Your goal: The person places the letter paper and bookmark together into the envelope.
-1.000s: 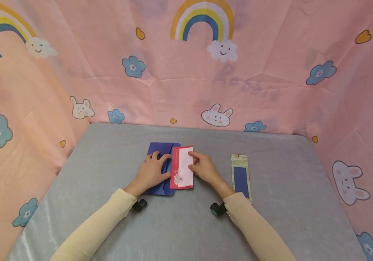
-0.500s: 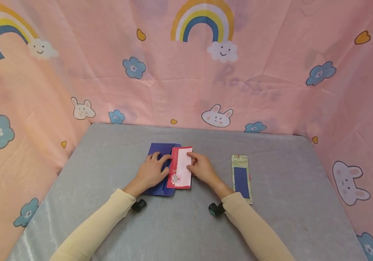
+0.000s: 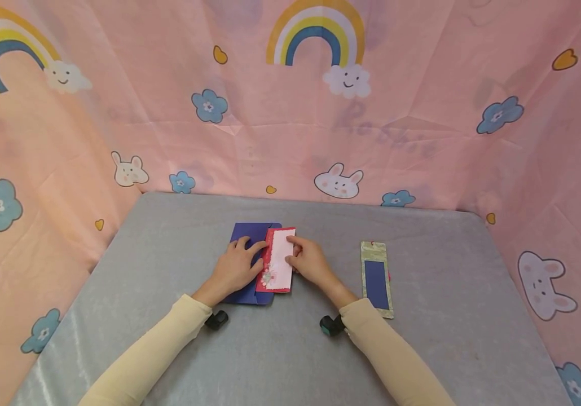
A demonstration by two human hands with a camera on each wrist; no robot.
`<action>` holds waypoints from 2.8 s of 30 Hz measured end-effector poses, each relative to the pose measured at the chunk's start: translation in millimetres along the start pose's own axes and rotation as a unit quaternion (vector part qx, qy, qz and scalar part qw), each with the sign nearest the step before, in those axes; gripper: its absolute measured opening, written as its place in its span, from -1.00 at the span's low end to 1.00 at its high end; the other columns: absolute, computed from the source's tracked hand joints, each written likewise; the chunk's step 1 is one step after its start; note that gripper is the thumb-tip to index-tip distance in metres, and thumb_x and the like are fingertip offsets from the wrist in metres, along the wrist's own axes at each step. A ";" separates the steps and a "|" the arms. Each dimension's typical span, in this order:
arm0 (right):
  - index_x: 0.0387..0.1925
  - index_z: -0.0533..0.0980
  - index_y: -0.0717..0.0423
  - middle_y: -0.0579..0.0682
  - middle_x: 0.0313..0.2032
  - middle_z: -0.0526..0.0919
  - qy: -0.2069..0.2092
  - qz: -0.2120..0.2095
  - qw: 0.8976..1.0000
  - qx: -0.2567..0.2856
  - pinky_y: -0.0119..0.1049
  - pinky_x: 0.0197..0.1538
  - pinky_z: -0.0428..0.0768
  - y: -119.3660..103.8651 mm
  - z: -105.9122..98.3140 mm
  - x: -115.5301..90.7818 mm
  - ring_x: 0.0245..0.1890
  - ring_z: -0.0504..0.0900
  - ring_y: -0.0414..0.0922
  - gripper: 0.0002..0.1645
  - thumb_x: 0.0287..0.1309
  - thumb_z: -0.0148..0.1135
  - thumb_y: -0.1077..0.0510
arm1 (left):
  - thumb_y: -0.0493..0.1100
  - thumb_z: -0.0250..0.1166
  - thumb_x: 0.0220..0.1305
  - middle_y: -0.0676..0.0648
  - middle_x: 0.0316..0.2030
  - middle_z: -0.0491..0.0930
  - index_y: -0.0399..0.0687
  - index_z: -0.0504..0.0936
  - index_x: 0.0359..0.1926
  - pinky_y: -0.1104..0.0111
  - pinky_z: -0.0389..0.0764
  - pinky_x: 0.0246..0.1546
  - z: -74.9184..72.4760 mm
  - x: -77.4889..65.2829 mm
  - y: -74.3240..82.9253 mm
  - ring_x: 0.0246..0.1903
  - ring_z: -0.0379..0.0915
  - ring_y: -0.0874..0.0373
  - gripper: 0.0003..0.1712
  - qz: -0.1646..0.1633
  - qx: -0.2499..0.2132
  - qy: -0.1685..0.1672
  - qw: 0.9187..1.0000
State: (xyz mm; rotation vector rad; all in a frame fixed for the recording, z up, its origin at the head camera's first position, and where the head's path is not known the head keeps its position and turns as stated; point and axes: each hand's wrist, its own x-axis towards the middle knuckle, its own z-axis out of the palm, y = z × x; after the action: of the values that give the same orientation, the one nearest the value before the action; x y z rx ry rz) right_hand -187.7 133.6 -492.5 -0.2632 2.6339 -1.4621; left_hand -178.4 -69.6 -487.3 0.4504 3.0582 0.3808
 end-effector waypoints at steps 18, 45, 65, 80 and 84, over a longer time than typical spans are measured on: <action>0.18 0.40 0.30 -0.03 -0.60 0.45 0.002 -0.006 1.000 -0.001 -0.40 -0.62 0.43 0.3 7.8 2.9 -0.74 0.42 -0.26 -0.37 0.01 0.26 0.30 | 0.10 0.08 0.28 -0.23 0.27 0.34 0.39 0.34 0.29 -0.09 0.56 -0.05 -3.5 -0.3 -2.1 0.19 0.33 -0.28 -0.46 0.009 -0.007 -0.006 1.000; 0.20 0.41 0.21 0.02 -0.57 0.47 -0.007 0.012 1.000 -0.002 -0.38 -0.61 0.47 -11.3 11.9 6.1 -0.73 0.44 -0.22 -0.38 0.05 0.28 0.28 | 0.12 0.10 0.25 -0.22 0.21 0.39 0.35 0.34 0.27 -0.06 0.58 -0.12 -1.7 -0.5 -4.8 0.14 0.38 -0.25 -0.46 0.017 -0.001 0.018 1.000; 0.21 0.40 0.20 0.00 -0.58 0.48 -0.024 0.019 0.999 -0.017 -0.37 -0.62 0.50 -11.7 17.2 11.3 -0.75 0.48 -0.23 -0.38 0.05 0.27 0.28 | 0.11 0.12 0.23 -0.22 0.19 0.41 0.36 0.36 0.25 -0.04 0.59 -0.16 -0.5 -0.2 -4.8 0.11 0.39 -0.24 -0.47 0.018 -0.003 0.024 1.000; 0.21 0.41 0.19 0.00 -0.58 0.49 -0.018 0.004 0.999 -0.048 -0.36 -0.61 0.48 -12.7 20.8 10.2 -0.75 0.47 -0.22 -0.39 0.07 0.26 0.29 | 0.09 0.14 0.22 -0.23 0.17 0.43 0.33 0.40 0.22 -0.05 0.61 -0.20 -0.7 -0.9 -2.8 0.11 0.40 -0.28 -0.49 0.022 -0.001 0.036 0.999; 0.21 0.41 0.16 0.00 -0.56 0.51 -0.018 0.005 0.998 -0.057 -0.37 -0.61 0.48 -13.6 23.1 11.2 -0.74 0.47 -0.23 -0.40 0.08 0.25 0.28 | 0.10 0.13 0.23 -0.23 0.18 0.43 0.34 0.39 0.22 -0.06 0.61 -0.19 0.0 -0.8 -3.0 0.12 0.40 -0.28 -0.50 0.021 0.001 0.035 0.999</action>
State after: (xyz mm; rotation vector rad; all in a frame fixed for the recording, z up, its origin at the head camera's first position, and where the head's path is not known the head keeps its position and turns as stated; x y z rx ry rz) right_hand -193.1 105.0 -493.4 -0.2834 2.6891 -1.2922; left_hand -178.5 -72.6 -488.1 0.5132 3.1206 0.4030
